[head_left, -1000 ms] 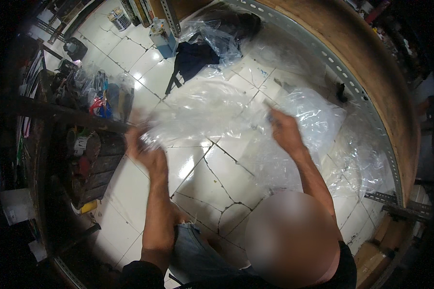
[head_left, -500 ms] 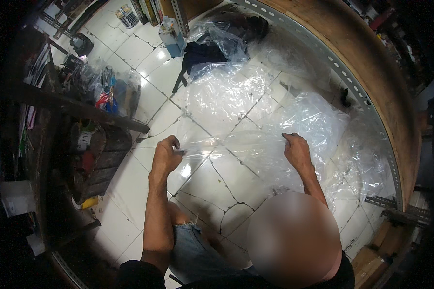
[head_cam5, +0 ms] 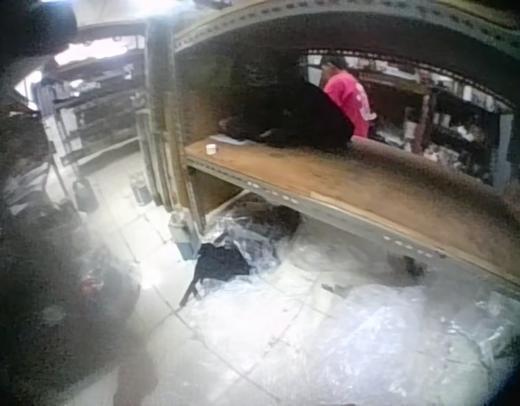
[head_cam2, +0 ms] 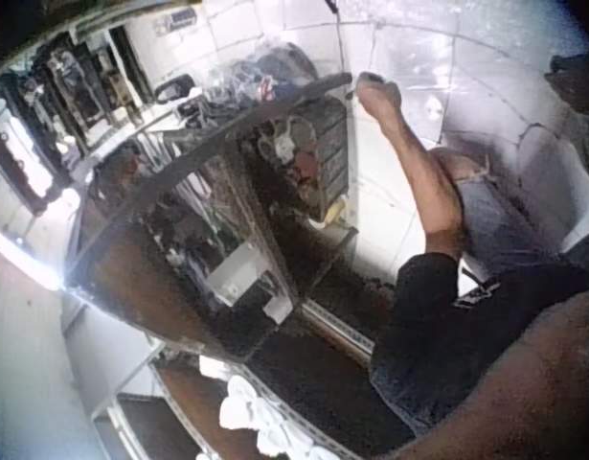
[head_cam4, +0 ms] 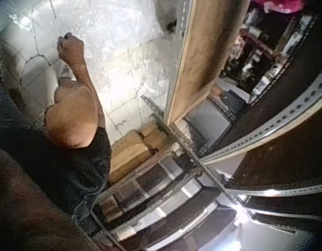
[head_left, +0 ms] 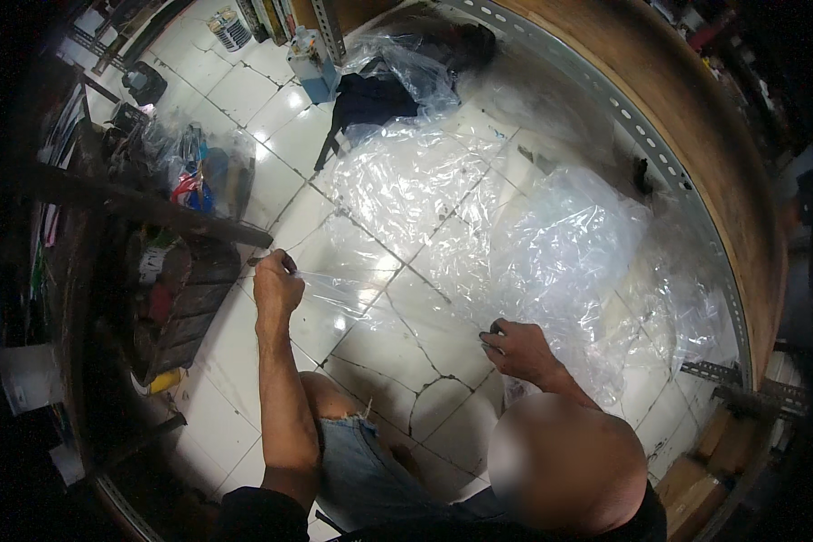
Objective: The person folds a stack of white towels on a workbench, wraps them in plastic, and places them on a shelf. They then kneel on the floor to gather plastic wrap and cardboard boxes, wrapping items and organizing them under a shelf.
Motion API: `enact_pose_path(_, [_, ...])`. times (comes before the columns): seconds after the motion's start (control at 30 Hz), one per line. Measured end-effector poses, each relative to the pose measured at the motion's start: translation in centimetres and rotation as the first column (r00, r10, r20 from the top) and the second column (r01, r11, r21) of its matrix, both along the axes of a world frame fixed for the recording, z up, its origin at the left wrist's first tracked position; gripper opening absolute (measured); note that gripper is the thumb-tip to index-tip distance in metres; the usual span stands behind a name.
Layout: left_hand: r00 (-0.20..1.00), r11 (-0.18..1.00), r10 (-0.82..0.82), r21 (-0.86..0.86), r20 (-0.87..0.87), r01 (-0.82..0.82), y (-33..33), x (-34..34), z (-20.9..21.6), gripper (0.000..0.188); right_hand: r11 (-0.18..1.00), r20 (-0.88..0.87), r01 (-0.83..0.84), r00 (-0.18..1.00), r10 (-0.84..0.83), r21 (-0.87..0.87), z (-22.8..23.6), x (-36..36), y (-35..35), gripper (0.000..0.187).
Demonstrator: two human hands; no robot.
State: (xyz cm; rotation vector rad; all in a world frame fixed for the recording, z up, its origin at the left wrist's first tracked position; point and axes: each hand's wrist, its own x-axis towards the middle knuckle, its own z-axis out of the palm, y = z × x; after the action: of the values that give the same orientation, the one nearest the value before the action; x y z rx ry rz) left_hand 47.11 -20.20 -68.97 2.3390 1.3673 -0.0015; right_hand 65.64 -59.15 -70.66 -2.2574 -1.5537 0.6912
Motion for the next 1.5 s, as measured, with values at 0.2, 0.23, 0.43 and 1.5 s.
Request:
enact_pose_path(0.2, [0.985,0.983,-0.147,-0.124,-0.086,0.136,-0.6,-0.1,0.1,0.024,1.0,0.004,-0.007,1.0,0.007,-0.007,-1.2,0.4,-0.2,0.017])
enact_pose_path(0.23, [0.983,0.979,-0.162,-0.142,-0.083,0.149,-0.5,-0.2,-0.1,0.024,0.999,0.01,-0.007,1.0,0.007,-0.031,-1.2,0.3,-0.1,0.017])
enact_pose_path(0.43, [0.983,0.939,-0.12,-0.337,-0.136,0.068,-0.3,0.5,0.0,0.023,0.999,-0.011,0.015,1.0,-0.015,-0.052,-1.1,0.2,0.2,0.017])
enact_pose_path(1.5, [0.969,0.849,0.224,-0.51,0.105,-0.141,-6.2,-12.1,0.5,0.045,0.999,0.148,0.026,0.989,-0.022,-0.028,1.7,0.5,3.9,0.085])
